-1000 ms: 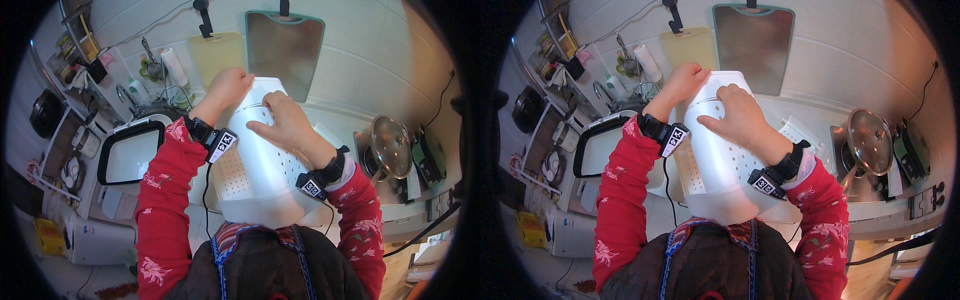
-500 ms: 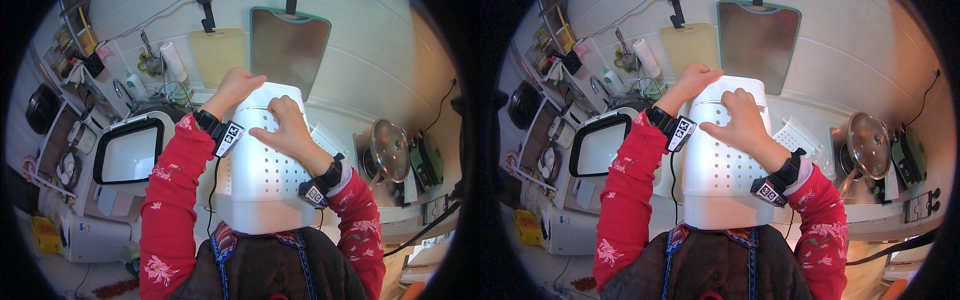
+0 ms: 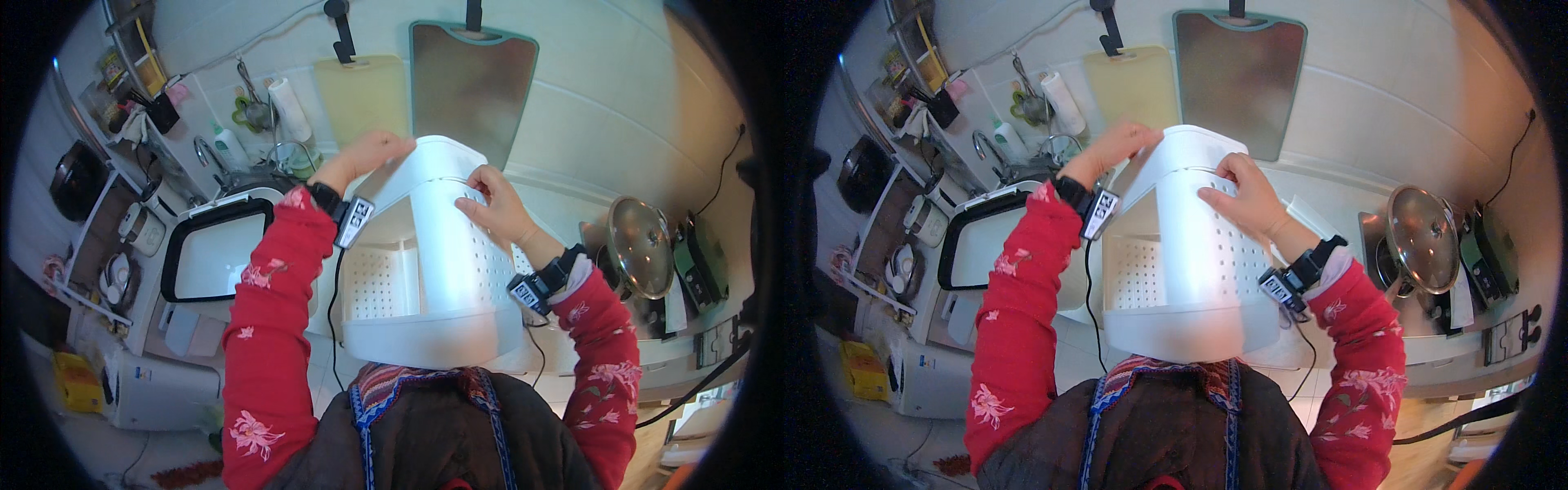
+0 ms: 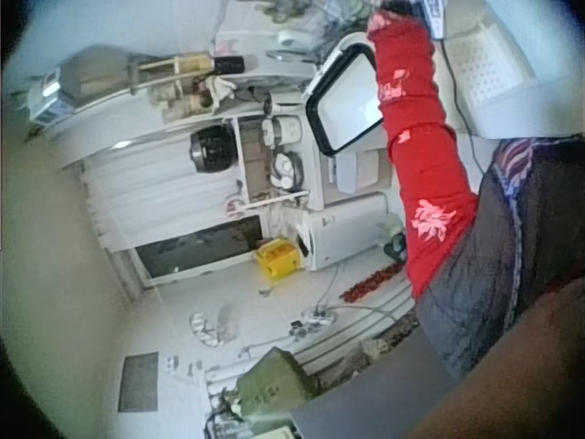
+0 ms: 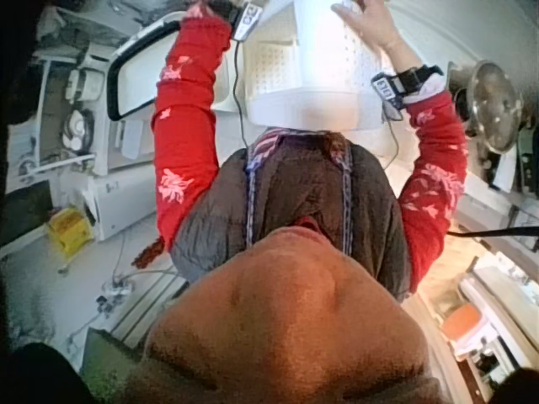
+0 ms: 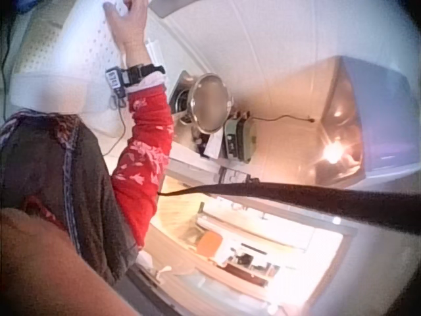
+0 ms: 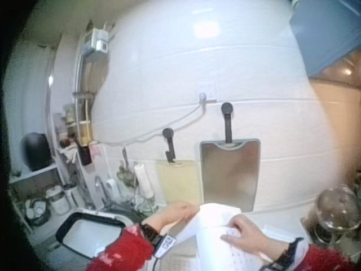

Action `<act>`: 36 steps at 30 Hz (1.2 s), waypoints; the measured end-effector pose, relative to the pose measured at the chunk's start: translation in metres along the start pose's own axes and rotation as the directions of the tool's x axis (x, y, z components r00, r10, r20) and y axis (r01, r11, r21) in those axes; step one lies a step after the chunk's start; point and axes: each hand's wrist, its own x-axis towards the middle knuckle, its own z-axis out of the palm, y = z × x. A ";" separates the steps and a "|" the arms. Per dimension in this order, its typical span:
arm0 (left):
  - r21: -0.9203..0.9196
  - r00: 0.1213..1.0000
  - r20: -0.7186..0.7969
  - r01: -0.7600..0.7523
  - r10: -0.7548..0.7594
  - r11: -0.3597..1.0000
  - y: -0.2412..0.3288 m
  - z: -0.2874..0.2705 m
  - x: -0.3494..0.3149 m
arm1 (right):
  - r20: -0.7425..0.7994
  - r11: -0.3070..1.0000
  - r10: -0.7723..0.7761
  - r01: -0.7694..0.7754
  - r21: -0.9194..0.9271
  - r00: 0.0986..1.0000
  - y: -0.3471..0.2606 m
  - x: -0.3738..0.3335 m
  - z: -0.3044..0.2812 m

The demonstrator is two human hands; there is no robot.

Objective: The person assembles a white plastic container with a perforated insert and a lid. They repeatedly fit and remove the insert and lid, then place the assembled unit on the counter.

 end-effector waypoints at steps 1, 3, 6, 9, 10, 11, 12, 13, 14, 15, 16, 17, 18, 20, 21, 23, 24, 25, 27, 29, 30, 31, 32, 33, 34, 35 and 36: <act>-0.009 1.000 0.022 -0.008 0.008 1.000 -0.008 0.002 -0.008 | 0.053 0.991 0.132 -0.130 -0.039 0.990 0.000 0.002 -0.005; -0.006 0.999 -0.001 -0.038 0.038 0.999 -0.019 0.008 -0.012 | 0.029 0.983 -0.092 0.096 -0.159 0.995 -0.005 0.004 -0.011; 0.114 0.993 -0.106 -0.036 0.048 0.993 -0.026 0.034 -0.008 | 0.059 0.823 -0.455 0.445 -0.354 0.889 -0.019 -0.002 -0.006; 0.374 0.990 -0.140 0.034 0.020 0.927 -0.023 0.059 -0.002 | 0.424 0.633 -0.626 0.744 -0.215 0.655 -0.023 -0.019 0.019; 0.442 0.992 -0.128 0.041 0.018 0.896 -0.022 0.066 0.000 | 0.585 0.582 -0.570 0.786 -0.208 0.577 -0.020 -0.023 0.030; 0.509 0.993 -0.117 0.040 0.023 0.860 -0.022 0.073 0.001 | 0.724 0.537 -0.491 0.823 -0.188 0.485 -0.014 -0.028 0.037; 0.530 0.995 -0.100 0.069 -0.019 0.845 -0.023 0.079 0.002 | 0.727 0.541 -0.483 0.819 -0.191 0.488 -0.005 -0.034 0.043; 0.552 0.995 -0.088 0.093 -0.053 0.829 -0.026 0.083 0.002 | 0.730 0.546 -0.475 0.815 -0.194 0.492 0.005 -0.039 0.048; 0.574 0.993 -0.077 0.114 -0.086 0.811 -0.030 0.087 0.002 | 0.777 0.560 -0.393 0.798 -0.222 0.492 0.015 -0.045 0.051; 0.595 0.992 -0.074 0.126 -0.101 0.794 -0.033 0.090 0.006 | 0.706 0.567 -0.500 0.805 -0.172 0.502 0.024 -0.049 0.053; 0.596 0.991 -0.096 0.132 -0.093 0.792 -0.039 0.091 0.006 | 0.676 0.585 -0.533 0.799 -0.142 0.510 0.033 -0.055 0.056; 0.609 0.990 -0.085 0.140 -0.111 0.781 -0.044 0.093 0.008 | 0.693 0.624 -0.505 0.772 -0.118 0.514 0.039 -0.060 0.060; 0.619 0.989 -0.076 0.144 -0.124 0.772 -0.049 0.095 0.011 | 0.654 0.620 -0.541 0.776 -0.116 0.529 0.045 -0.060 0.063; 0.620 0.985 -0.076 0.170 -0.157 0.766 -0.056 0.104 0.018 | 0.562 0.651 -0.596 0.755 -0.081 0.574 0.052 -0.064 0.072; 0.645 0.989 -0.052 0.140 -0.140 0.752 -0.058 0.110 0.022 | 0.551 0.674 -0.581 0.734 -0.086 0.599 0.054 -0.064 0.077; 0.690 0.993 -0.009 0.088 -0.114 0.718 -0.061 0.122 0.029 | 0.480 0.714 -0.606 0.700 -0.024 0.634 0.055 -0.069 0.087; 0.683 0.990 0.002 0.100 -0.138 0.724 -0.062 0.127 0.032 | 0.466 0.723 -0.604 0.691 -0.022 0.647 0.056 -0.070 0.090; 0.676 0.987 0.011 0.110 -0.159 0.729 -0.063 0.131 0.037 | 0.474 0.728 -0.596 0.685 -0.021 0.648 0.058 -0.069 0.092; 0.663 0.980 0.026 0.130 -0.196 0.738 -0.066 0.138 0.044 | 0.447 0.763 -0.573 0.647 -0.016 0.687 0.060 -0.070 0.093; 0.653 0.974 0.032 0.150 -0.225 0.742 -0.070 0.141 0.052 | 0.459 0.806 -0.512 0.591 -0.034 0.726 0.062 -0.070 0.093; 0.650 0.965 0.027 0.182 -0.261 0.738 -0.072 0.140 0.057 | 0.422 0.791 -0.550 0.612 -0.014 0.721 0.063 -0.071 0.093; 0.645 0.955 0.019 0.215 -0.297 0.733 -0.074 0.137 0.062 | 0.406 0.780 -0.566 0.625 -0.016 0.717 0.064 -0.072 0.093; 0.643 0.945 0.002 0.250 -0.328 0.724 -0.074 0.136 0.069 | 0.437 0.774 -0.563 0.633 -0.020 0.702 0.066 -0.071 0.092; 0.642 0.942 0.013 0.249 -0.335 0.725 -0.075 0.136 0.074 | 0.371 0.778 -0.580 0.628 -0.012 0.726 0.068 -0.072 0.092; 0.645 0.939 0.013 0.254 -0.342 0.721 -0.076 0.134 0.078 | 0.351 0.786 -0.578 0.618 0.000 0.737 0.070 -0.072 0.092; 0.646 0.934 0.015 0.263 -0.356 0.717 -0.076 0.133 0.080 | 0.334 0.793 -0.579 0.609 0.018 0.744 0.071 -0.071 0.092; 0.645 0.933 0.007 0.271 -0.361 0.715 -0.076 0.133 0.082 | 0.319 0.789 -0.588 0.614 0.026 0.743 0.073 -0.071 0.092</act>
